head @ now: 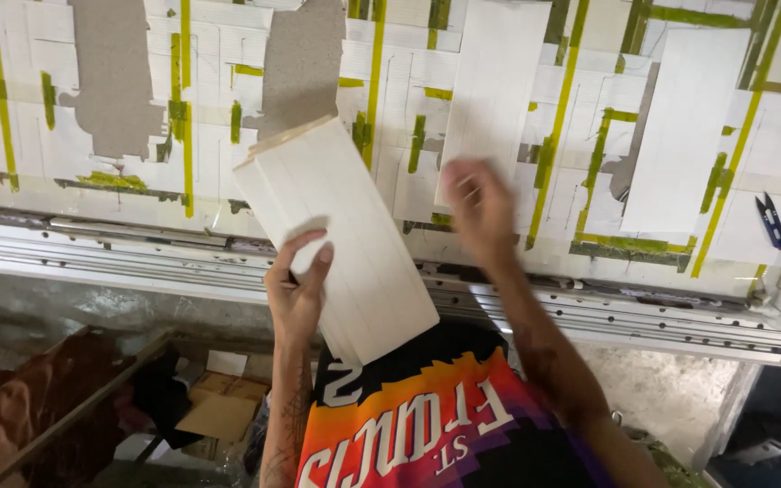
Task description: Cutting strips of white stabilizer material into smaller rectangular pieces using scissors and then gathering them into a stack.
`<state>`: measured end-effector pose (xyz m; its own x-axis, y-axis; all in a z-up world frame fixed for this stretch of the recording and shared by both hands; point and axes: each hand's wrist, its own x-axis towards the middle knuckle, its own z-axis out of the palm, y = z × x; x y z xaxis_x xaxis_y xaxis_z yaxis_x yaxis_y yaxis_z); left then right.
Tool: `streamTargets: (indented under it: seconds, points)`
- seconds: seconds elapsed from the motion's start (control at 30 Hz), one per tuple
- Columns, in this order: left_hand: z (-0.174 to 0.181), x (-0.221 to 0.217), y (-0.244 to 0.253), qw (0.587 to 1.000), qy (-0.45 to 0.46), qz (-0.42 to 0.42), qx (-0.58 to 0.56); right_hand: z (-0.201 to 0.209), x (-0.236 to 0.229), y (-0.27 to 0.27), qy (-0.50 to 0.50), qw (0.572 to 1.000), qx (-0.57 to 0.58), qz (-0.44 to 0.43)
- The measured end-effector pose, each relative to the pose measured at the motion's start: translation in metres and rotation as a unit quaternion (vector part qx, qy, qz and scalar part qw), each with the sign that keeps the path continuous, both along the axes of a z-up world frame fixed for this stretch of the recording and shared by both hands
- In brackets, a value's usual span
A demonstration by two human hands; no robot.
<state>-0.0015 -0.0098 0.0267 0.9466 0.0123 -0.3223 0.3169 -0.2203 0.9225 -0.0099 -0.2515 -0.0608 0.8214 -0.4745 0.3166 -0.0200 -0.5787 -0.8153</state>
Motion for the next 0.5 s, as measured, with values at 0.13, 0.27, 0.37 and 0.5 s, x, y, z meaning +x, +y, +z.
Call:
streamTargets:
  seconds: [0.13,0.27,0.37,0.5]
  points:
    - [-0.01,-0.004,0.002,0.989,-0.135,-0.021,-0.051,0.028,-0.033,0.062,0.117,0.948,0.257,0.149]
    - [-0.011,-0.016,0.019,0.988,-0.089,0.028,-0.121,0.015,-0.052,0.066,0.176,0.93,0.305,0.104]
    - [-0.012,-0.019,0.04,0.982,-0.056,0.05,-0.171,0.057,-0.041,0.076,0.15,0.95,0.211,0.173]
    - [-0.019,-0.024,0.075,0.979,-0.054,0.058,-0.19,0.081,-0.046,0.086,0.156,0.942,0.242,0.174]
